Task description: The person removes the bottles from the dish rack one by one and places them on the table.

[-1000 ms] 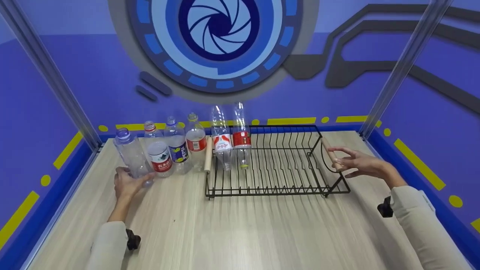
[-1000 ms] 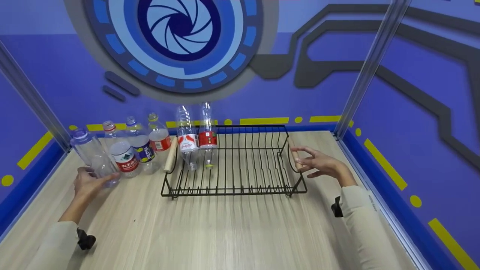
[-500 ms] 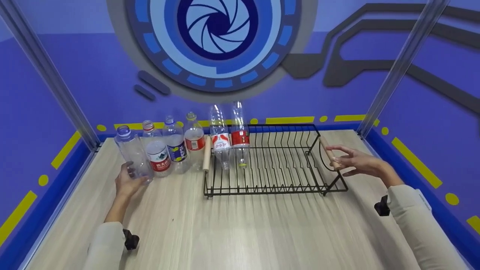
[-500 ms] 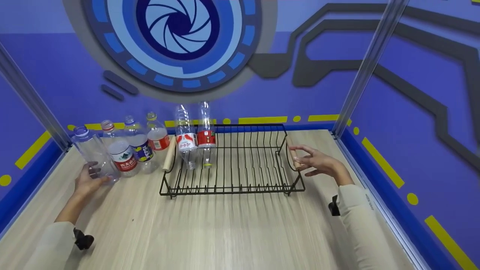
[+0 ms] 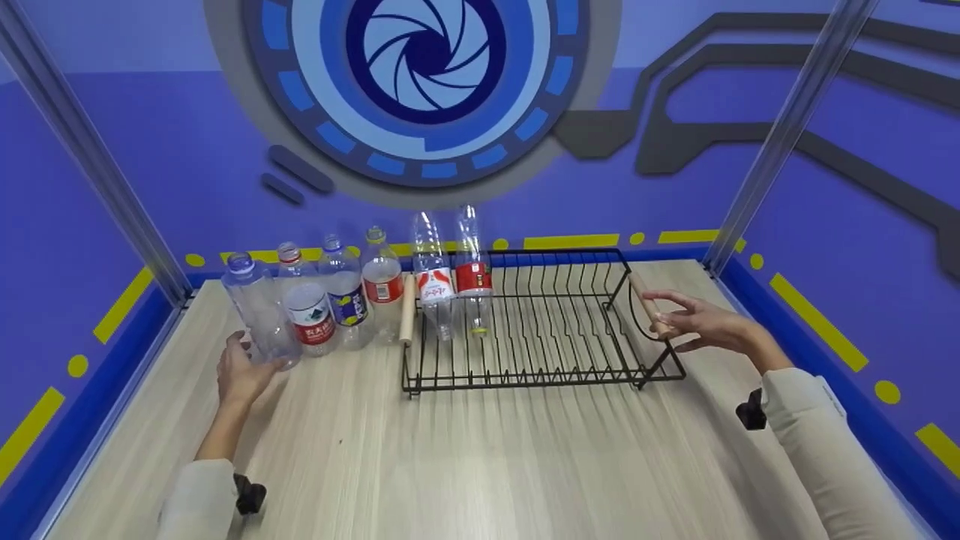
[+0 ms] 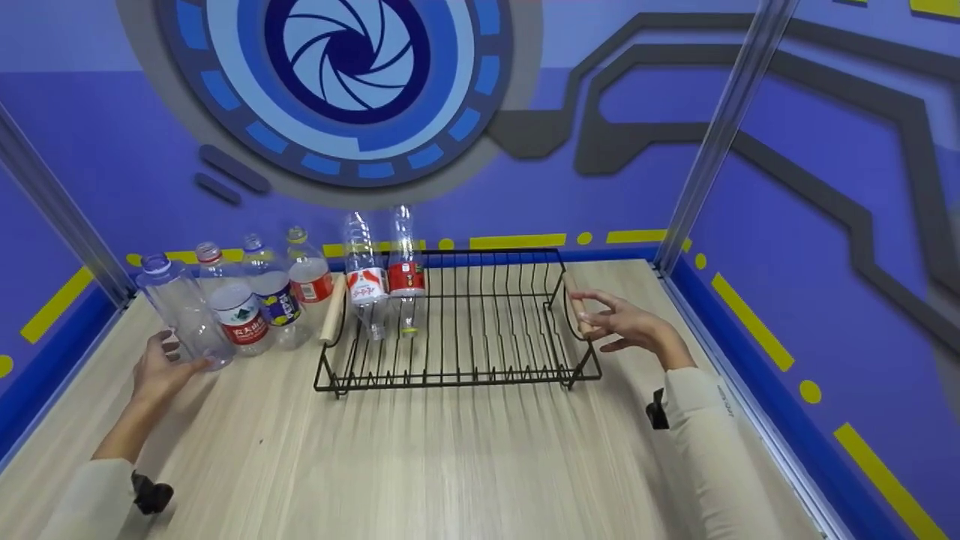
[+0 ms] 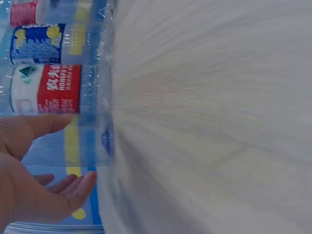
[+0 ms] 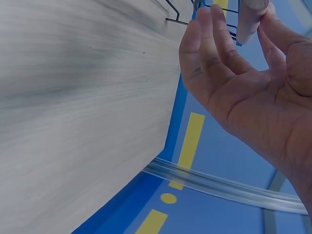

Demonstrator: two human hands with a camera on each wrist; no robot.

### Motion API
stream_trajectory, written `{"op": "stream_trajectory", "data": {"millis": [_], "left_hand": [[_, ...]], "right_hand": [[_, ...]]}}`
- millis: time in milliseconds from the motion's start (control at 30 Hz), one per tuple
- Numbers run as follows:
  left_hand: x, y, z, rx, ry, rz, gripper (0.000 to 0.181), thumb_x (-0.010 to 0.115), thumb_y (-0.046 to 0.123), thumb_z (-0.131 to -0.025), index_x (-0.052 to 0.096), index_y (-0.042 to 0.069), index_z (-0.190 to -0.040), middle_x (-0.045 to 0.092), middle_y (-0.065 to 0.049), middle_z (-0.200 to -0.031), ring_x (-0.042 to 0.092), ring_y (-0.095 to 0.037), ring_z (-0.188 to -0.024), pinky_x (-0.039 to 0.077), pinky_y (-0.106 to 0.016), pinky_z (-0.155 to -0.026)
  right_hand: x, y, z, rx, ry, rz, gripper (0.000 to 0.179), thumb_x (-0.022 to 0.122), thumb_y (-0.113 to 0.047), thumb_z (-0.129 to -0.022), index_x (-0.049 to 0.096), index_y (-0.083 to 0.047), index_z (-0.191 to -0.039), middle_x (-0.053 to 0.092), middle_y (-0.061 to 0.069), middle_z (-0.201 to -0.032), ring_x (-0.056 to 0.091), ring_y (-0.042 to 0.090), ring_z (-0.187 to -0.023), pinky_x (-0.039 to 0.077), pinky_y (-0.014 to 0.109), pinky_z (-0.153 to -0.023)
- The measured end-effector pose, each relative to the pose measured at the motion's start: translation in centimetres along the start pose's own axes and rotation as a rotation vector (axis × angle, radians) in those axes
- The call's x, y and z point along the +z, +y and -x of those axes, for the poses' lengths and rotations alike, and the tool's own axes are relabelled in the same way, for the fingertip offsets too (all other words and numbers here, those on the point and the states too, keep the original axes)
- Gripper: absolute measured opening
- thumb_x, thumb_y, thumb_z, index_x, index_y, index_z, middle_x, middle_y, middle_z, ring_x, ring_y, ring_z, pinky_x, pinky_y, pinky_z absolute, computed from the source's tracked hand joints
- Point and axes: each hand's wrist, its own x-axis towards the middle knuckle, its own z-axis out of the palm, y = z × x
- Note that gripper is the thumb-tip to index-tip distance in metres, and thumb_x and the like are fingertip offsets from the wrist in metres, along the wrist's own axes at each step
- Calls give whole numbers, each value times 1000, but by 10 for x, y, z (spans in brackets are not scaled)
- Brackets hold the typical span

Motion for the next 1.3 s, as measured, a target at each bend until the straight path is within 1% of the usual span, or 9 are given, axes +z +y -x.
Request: {"op": "stream_trajectory", "data": {"millis": [167, 300, 400, 533, 667, 767, 867, 1067, 1300], "left_hand": [[-12, 13, 20, -22, -65, -1, 91, 68, 24, -95, 10, -8, -158, 30, -37, -154, 35, -53, -140, 31, -64, -114], [-15, 28, 39, -31, -170, 33, 89, 63, 27, -99, 5, -5, -160, 29, -36, -155, 39, -51, -138, 37, -62, -112], [-11, 39, 51, -3, -274, 27, 83, 62, 28, -100, 12, -5, -158, 37, -36, -150, 49, -48, -130, 50, -53, -100], [4, 58, 65, 103, -455, 24, 72, 64, 29, -101, 27, -1, -155, 52, -32, -137, 62, -40, -113, 56, -42, -85], [24, 79, 76, 247, -584, 69, 66, 64, 30, -102, 35, 7, -156, 57, -26, -134, 62, -32, -112, 57, -45, -87], [40, 92, 76, 332, -602, 115, 62, 61, 28, -103, 37, 10, -157, 57, -25, -135, 62, -33, -113, 57, -45, -87], [56, 99, 69, 372, -594, 148, 59, 60, 27, -104, 38, 12, -157, 58, -25, -135, 63, -35, -112, 57, -45, -85], [80, 101, 54, 349, -638, 207, 63, 62, 25, -103, 35, 17, -159, 57, -23, -137, 63, -33, -111, 55, -41, -84], [86, 104, 49, 329, -674, 262, 68, 64, 18, -100, 33, 17, -160, 51, -28, -141, 64, -34, -110, 51, -31, -76]], "right_hand": [[1, -1, 0, 2, 1, -2, 65, 49, -37, -108, 18, -24, -164, 48, 25, -151, 57, 36, -132, 51, 53, -103], [1, -3, 1, -7, -4, -2, 66, 49, -37, -108, 17, -23, -164, 45, 29, -152, 56, 39, -133, 52, 53, -102], [3, -2, 4, -9, -4, -6, 66, 49, -36, -109, 16, -22, -164, 43, 31, -153, 55, 41, -133, 51, 54, -103], [3, -4, 7, 6, 1, 16, 66, 48, -36, -109, 16, -21, -165, 44, 31, -153, 52, 45, -136, 51, 54, -103], [3, -10, 7, 12, 7, 64, 63, 46, -35, -110, 18, -20, -164, 44, 30, -153, 49, 47, -137, 52, 54, -102], [5, -16, 6, -14, 28, 132, 60, 47, -30, -110, 23, -17, -163, 44, 32, -152, 53, 46, -133, 51, 58, -102], [7, -24, 2, -74, 53, 253, 57, 50, -26, -109, 29, -9, -160, 46, 35, -148, 56, 45, -128, 52, 61, -99], [4, -46, -4, -104, 80, 397, 52, 51, -22, -108, 39, 2, -152, 49, 38, -141, 53, 53, -128, 53, 60, -96], [0, -98, -13, -87, 107, 425, 49, 49, -23, -109, 42, 3, -150, 50, 35, -141, 53, 50, -127, 51, 60, -101]]}}
